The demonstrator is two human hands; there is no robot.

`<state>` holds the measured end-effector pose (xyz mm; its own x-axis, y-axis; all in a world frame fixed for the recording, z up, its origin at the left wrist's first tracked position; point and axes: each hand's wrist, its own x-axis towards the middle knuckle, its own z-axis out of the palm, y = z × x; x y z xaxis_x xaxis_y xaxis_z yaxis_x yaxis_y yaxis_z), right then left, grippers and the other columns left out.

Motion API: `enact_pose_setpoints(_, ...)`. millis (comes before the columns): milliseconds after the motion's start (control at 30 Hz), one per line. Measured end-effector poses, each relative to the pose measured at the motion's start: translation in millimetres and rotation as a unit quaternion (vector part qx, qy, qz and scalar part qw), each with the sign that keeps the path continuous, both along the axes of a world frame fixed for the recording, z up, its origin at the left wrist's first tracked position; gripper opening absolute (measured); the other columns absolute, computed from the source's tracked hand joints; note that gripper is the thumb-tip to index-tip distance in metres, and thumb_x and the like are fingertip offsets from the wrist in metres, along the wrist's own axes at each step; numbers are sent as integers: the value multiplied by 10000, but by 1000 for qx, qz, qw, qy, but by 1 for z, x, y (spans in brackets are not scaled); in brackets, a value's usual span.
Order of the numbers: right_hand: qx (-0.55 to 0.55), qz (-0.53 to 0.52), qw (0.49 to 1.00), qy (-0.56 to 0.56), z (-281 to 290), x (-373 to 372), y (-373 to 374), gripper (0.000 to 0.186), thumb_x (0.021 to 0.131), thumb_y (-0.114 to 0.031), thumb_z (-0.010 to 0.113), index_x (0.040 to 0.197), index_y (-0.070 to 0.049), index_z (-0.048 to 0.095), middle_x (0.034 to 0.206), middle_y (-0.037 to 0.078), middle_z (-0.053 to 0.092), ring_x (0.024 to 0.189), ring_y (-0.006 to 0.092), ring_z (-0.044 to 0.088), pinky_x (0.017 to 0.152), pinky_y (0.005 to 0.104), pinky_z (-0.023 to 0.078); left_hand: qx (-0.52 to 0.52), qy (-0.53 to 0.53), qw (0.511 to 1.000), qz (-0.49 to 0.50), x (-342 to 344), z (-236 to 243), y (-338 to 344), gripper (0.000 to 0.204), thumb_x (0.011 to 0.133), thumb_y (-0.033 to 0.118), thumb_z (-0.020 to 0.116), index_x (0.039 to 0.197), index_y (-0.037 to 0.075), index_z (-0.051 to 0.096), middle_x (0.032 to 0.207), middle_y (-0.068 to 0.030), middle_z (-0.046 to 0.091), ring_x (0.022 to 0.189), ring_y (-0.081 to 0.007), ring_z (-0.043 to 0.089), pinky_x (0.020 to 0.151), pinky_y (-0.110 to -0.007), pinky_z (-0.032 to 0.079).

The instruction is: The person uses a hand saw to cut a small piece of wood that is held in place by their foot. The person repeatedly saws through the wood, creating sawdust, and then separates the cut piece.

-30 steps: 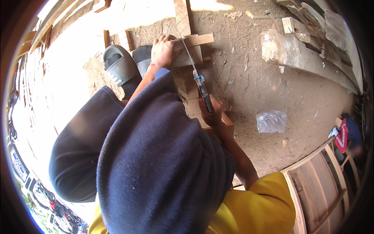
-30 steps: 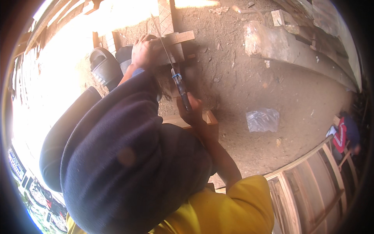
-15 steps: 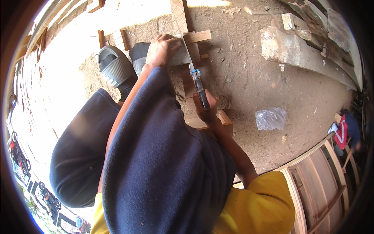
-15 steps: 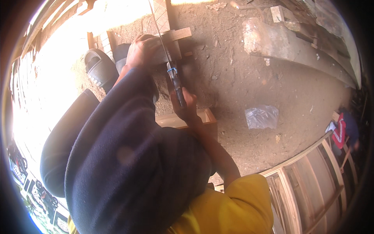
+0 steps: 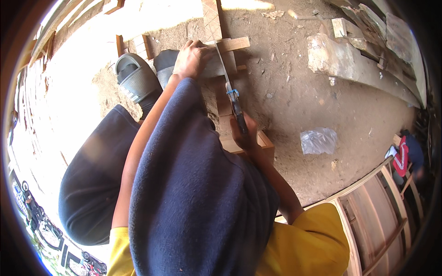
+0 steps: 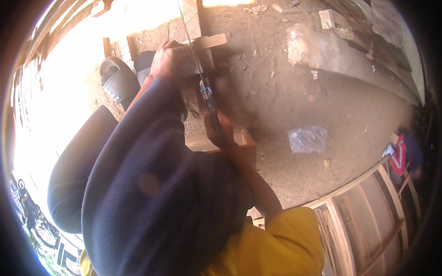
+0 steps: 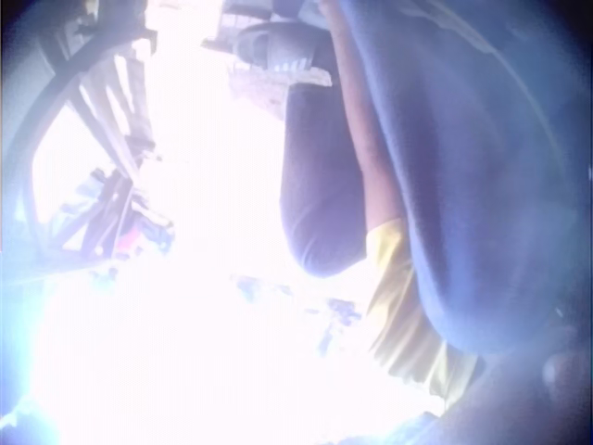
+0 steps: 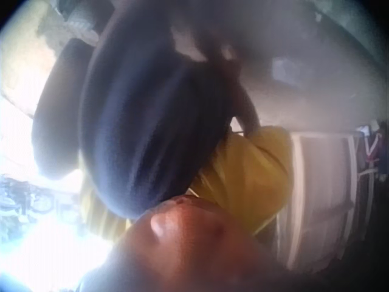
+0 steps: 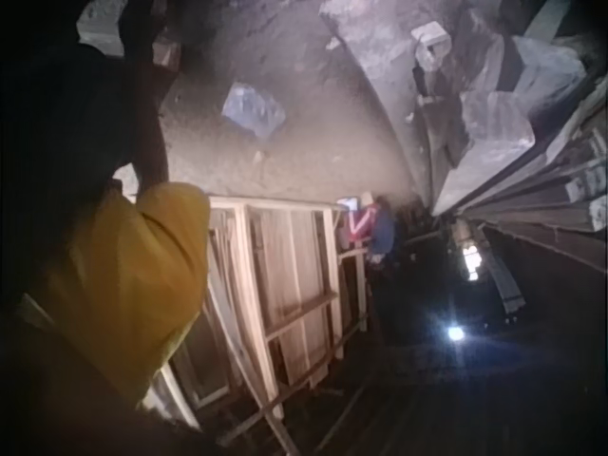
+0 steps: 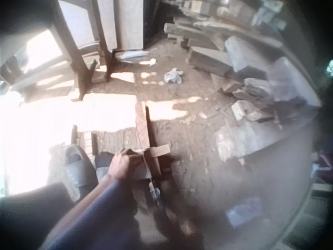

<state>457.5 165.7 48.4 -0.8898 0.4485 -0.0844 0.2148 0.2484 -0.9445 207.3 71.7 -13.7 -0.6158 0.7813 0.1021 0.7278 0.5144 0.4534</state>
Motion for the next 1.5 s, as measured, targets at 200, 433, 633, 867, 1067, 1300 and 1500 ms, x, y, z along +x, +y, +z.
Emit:
enact_pose_setpoints(200, 76, 23, 997, -11, -12, 2, 1, 129, 846, -42, 584, 740, -18, 516, 575, 91, 486, 458, 200, 511, 436, 342, 380, -25, -21, 999, 35, 1, 4, 2, 219, 824, 252, 629, 1018, 210, 721, 946, -54, 636, 969, -244, 544, 906, -343, 454)
enact_pose_setpoints(433, 43, 12, 999, -25, -7, 18, -1, 128, 824, -57, 619, 764, -23, 511, 540, 124, 484, 451, 306, 533, 430, 380, 387, -32, -23, 999, 30, -5, -3, -3, 254, 836, 293, 641, 1048, 170, 706, 991, -68, 631, 1012, -252, 544, 921, -356, 452)
enact_pose_setpoints(633, 61, 10, 998, -6, -5, 13, 6, 161, 824, -57, 625, 737, -33, 492, 535, 115, 470, 437, 275, 529, 423, 369, 378, 28, -228, 960, 161, -15, 8, 6, 441, 781, 416, 699, 1144, 169, 655, 1013, -90, 647, 1055, -257, 555, 947, -376, 442)
enact_pose_setpoints(867, 52, 24, 998, -9, -9, 16, 7, 166, 827, -65, 626, 733, -33, 493, 537, 106, 478, 431, 258, 523, 418, 364, 371, -110, -126, 970, 176, -22, 1, 16, 574, 730, 565, 680, 1164, 191, 655, 1046, -112, 681, 1045, -257, 607, 1048, -471, 320)
enact_pose_setpoints(1067, 41, 10, 998, -49, -10, 26, 4, 134, 833, -60, 617, 743, -15, 528, 571, 108, 496, 475, 235, 525, 458, 367, 379, -152, -248, 943, 164, -30, 4, 20, 553, 731, 600, 663, 1129, 216, 687, 1032, -121, 694, 1032, -259, 635, 1036, -493, 305)
enact_pose_setpoints(1300, 62, 16, 997, -35, -19, 29, 4, 130, 832, -48, 605, 730, 1, 540, 553, 107, 503, 462, 195, 513, 451, 347, 377, -139, -294, 923, 208, -29, 7, 21, 501, 721, 556, 696, 1097, 225, 702, 1012, -104, 702, 1013, -260, 644, 1018, -447, 346)
enact_pose_setpoints(1500, 96, 18, 995, -9, -22, 21, 6, 130, 835, -47, 594, 729, 6, 540, 532, 92, 482, 448, 168, 493, 442, 336, 365, -128, -308, 920, 204, -32, 10, 27, 480, 704, 534, 724, 1074, 229, 713, 1010, -91, 704, 1005, -253, 648, 980, -401, 404)
